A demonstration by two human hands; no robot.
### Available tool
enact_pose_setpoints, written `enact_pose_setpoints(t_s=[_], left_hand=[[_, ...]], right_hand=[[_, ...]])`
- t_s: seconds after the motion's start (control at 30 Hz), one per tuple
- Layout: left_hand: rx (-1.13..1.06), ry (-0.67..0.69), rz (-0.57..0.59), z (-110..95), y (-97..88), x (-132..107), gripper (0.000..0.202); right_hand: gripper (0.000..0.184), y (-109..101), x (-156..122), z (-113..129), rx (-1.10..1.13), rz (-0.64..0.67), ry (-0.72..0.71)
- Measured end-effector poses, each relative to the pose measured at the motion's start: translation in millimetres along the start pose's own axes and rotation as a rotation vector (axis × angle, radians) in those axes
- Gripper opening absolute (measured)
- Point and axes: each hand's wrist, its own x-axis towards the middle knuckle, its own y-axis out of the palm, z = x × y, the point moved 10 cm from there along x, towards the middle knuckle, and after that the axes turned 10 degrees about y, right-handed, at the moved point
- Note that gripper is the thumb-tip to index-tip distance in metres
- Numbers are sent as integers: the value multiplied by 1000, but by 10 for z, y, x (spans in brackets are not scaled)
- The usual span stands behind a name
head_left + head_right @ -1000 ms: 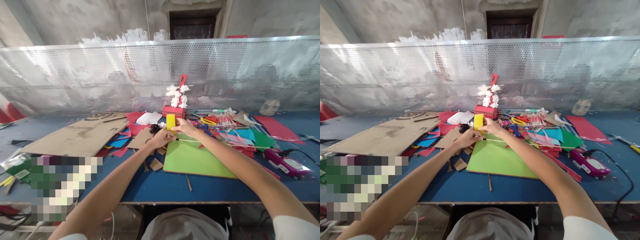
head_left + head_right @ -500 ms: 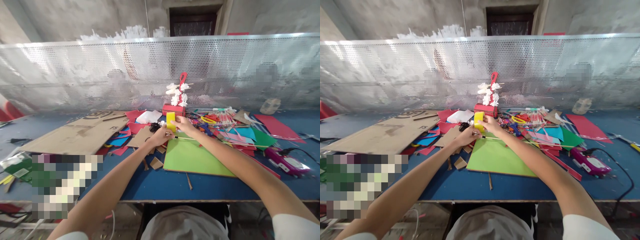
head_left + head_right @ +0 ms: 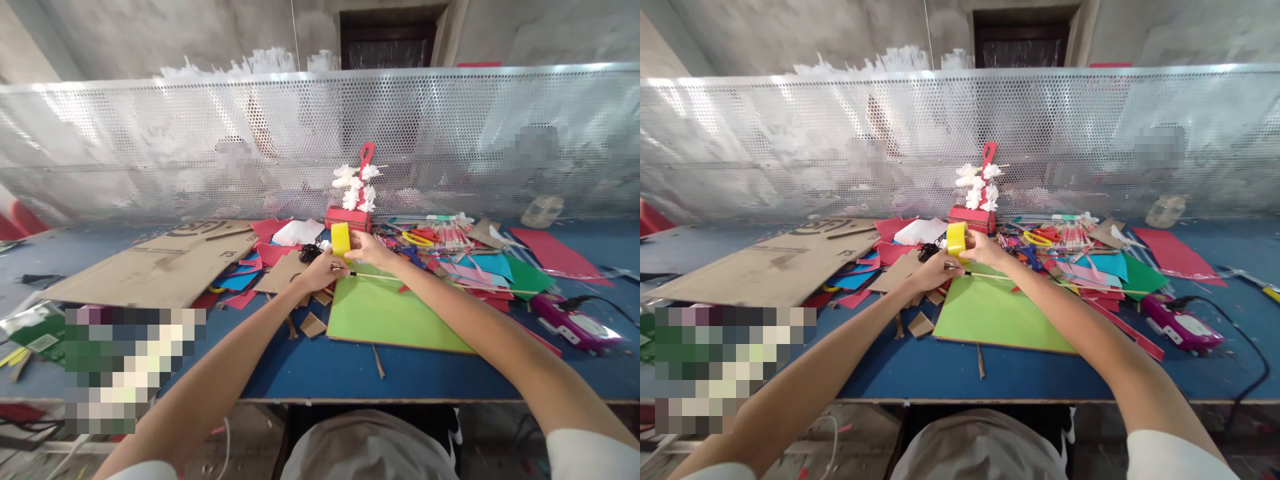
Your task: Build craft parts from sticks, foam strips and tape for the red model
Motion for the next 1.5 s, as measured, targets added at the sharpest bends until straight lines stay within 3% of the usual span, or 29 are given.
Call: enact_pose_setpoints(t_s=[0.2, 0.27, 0.43, 0.53, 0.63, 0.8, 1.17, 1.37, 1.5], left_hand=[[48, 57, 66, -91, 57, -2, 30], [53, 81, 70, -126, 77, 3, 28], [17, 70, 31, -126, 59, 17, 29], [-3, 50, -13, -110, -14, 15, 33], [2, 48, -14, -108, -37, 8, 35], [16, 60, 28, -129, 25, 10, 32], [27, 98, 61, -235, 53, 22, 27], [55, 59, 40, -105, 38, 13, 26], [25, 46, -25, -8, -33, 16, 28]], right_hand=[[25, -175, 33, -244, 134, -153, 235], [27, -196, 42, -277, 183, -180, 270], [18, -144, 66, -124, 147, -137, 141], [36, -68, 51, -58, 149, -86, 68], [42, -51, 31, -108, 161, -100, 99], [38, -121, 5, -182, 130, -181, 169], [23, -132, -18, -194, 159, -227, 245], [27, -144, 8, -108, 125, -211, 137], [39, -71, 11, -56, 105, -156, 41]])
